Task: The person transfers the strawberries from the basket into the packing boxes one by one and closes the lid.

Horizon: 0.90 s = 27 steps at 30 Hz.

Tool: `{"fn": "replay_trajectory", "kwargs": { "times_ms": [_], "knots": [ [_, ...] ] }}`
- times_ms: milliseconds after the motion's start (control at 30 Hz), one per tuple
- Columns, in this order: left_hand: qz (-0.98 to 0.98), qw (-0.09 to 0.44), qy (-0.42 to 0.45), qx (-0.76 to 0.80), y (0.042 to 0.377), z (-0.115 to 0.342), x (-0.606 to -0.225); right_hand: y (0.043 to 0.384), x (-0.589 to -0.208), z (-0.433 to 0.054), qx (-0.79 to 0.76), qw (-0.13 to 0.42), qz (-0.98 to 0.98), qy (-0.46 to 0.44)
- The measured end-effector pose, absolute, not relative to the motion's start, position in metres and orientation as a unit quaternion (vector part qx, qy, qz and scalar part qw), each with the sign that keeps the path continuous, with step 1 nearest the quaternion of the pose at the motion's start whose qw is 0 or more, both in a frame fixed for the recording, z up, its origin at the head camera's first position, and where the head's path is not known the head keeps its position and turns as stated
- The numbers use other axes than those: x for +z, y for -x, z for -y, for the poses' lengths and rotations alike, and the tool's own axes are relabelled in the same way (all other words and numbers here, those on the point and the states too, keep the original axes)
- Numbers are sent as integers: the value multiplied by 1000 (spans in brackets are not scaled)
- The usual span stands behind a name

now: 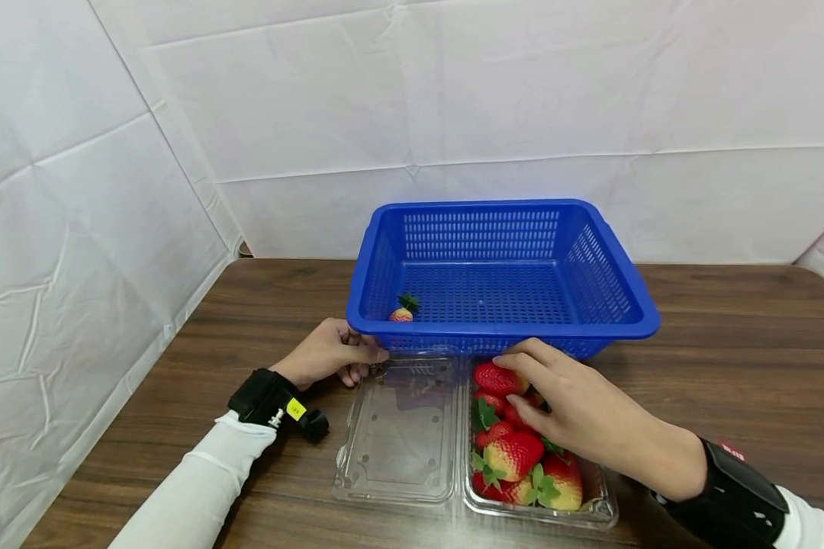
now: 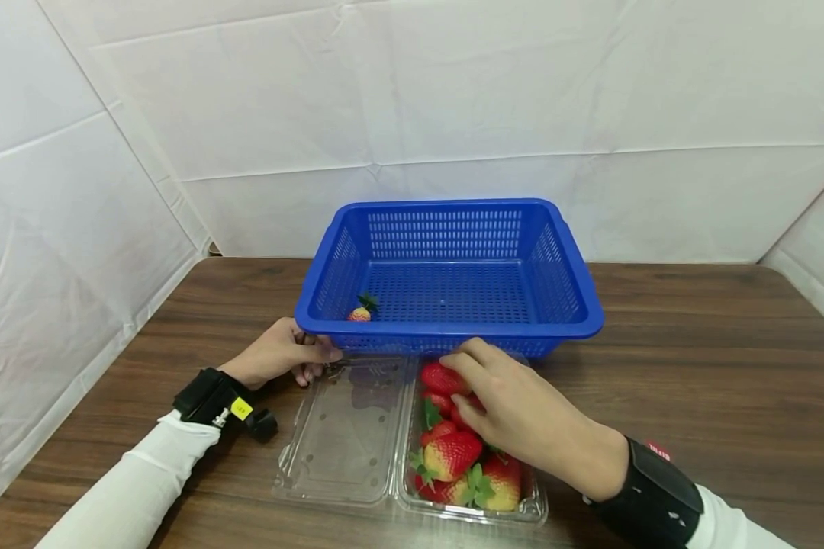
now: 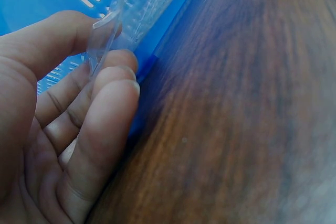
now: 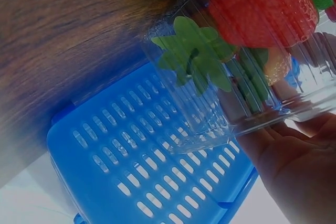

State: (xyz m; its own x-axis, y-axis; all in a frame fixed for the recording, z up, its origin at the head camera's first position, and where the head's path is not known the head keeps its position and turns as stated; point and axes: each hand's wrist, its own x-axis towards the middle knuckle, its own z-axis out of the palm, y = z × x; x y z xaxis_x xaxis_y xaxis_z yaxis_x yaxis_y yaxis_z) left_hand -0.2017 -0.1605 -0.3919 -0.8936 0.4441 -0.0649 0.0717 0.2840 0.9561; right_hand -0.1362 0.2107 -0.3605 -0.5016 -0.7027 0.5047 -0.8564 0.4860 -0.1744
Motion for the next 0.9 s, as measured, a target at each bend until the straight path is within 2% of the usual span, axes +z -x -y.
{"fn": "replay_trajectory", "kwargs": {
  "times_ms": [900],
  "knots": [
    [-784, 164, -164, 575, 202, 161, -392, 136, -358, -211, 190, 196, 844, -462]
  ]
}}
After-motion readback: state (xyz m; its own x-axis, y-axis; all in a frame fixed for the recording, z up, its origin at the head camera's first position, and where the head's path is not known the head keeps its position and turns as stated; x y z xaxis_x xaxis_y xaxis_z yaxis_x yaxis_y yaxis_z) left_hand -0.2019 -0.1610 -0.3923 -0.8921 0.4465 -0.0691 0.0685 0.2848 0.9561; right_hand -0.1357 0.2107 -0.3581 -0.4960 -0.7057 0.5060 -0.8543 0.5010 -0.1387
